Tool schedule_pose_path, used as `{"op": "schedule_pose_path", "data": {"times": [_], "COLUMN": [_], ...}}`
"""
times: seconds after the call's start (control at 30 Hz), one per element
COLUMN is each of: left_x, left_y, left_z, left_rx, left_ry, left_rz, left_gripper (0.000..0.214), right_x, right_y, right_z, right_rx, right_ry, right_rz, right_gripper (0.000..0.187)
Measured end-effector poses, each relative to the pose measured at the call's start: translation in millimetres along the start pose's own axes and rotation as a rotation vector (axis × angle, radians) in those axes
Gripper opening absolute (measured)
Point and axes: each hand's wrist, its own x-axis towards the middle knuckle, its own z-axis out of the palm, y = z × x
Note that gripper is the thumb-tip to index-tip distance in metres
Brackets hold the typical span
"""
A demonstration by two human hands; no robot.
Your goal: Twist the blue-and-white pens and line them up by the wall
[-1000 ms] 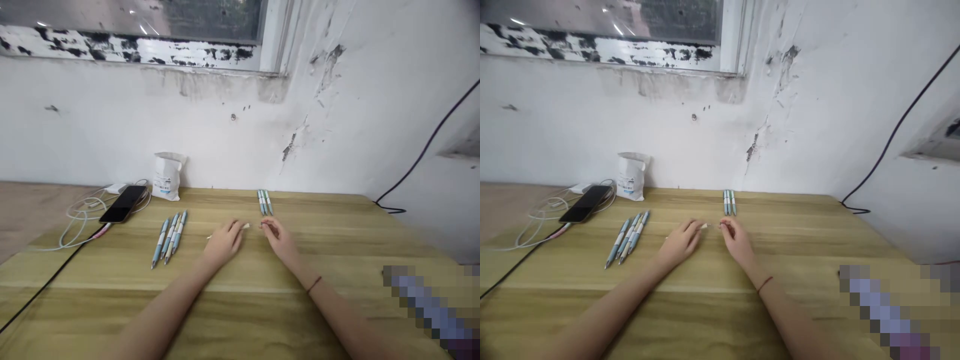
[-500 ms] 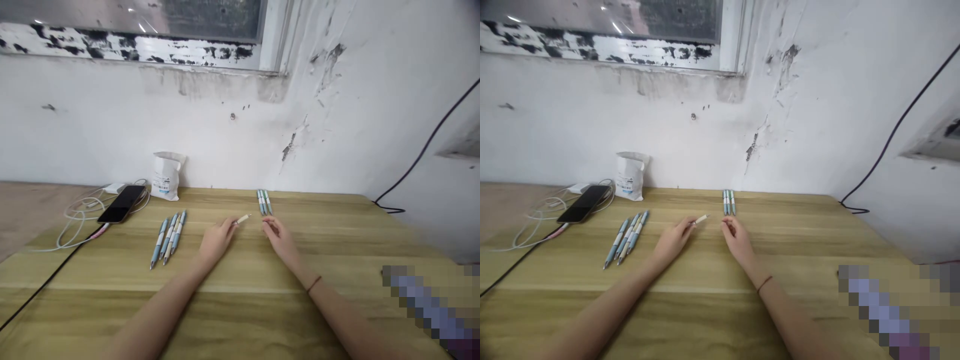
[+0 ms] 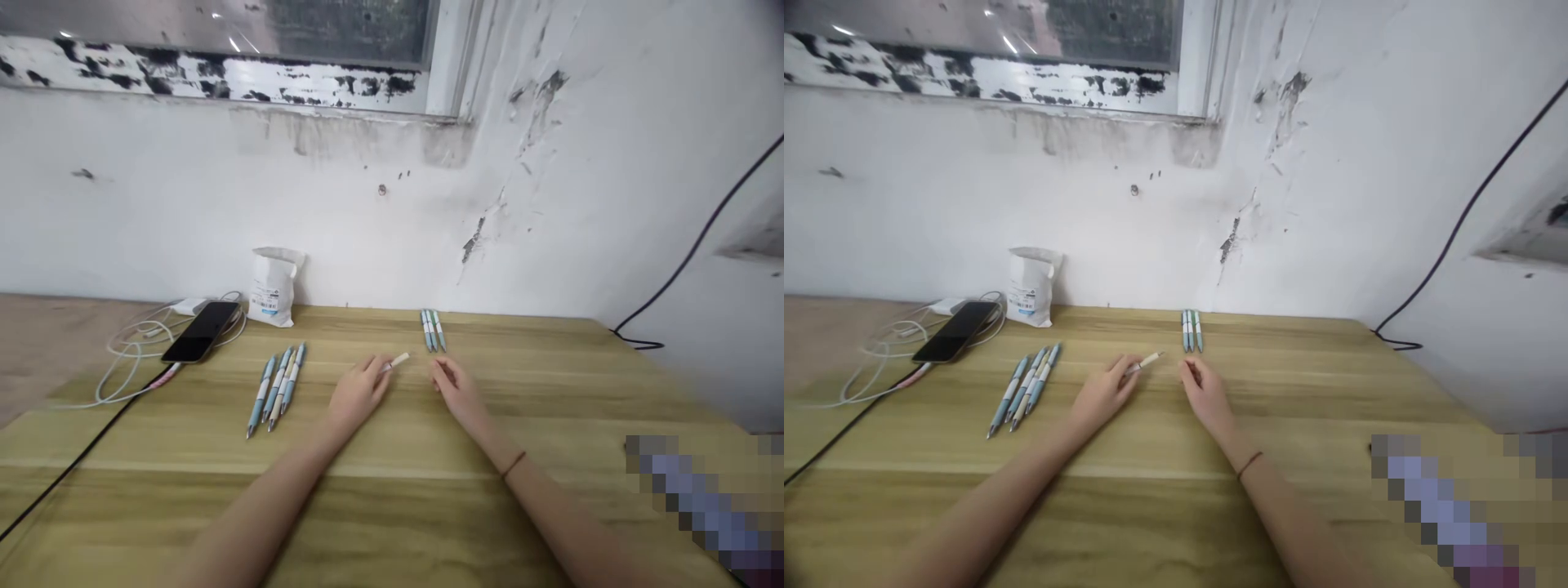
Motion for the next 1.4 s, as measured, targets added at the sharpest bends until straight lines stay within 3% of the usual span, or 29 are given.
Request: {"op": "schedule_pose_path", "data": {"times": [0.5,0.7,1.0,1.4], "left_x": [1.2,1.2,1.4,2.7], "left_y": [1.6,-0.2,-2.4,-3.5], "left_z": [-0.7,2.5,2.6,3.5], "left_rx": [0.038,0.07,0.04,0.088], "left_ry": [0.005,0.069,0.02,0.019], "left_rz": [0.036,0.056,0.096,0.131], "left_gripper": [0.03,0.029,0.041,0.041], "right_x": [0.0,0.0,-0.4,-0.3], "right_y": [1.6,2.9,2.0,7.6], "right_z": [-0.2,0.7,0.3,0.8], "right_rx": [-0.038,0.0,-0.023,-0.075], "right_ry": [-0.013,0.047,0.066,0.049], "right_rz": [0.001,-0.011,-0.028,-0.041], "right_gripper": [0.029,0.023,0.021,0.024]}}
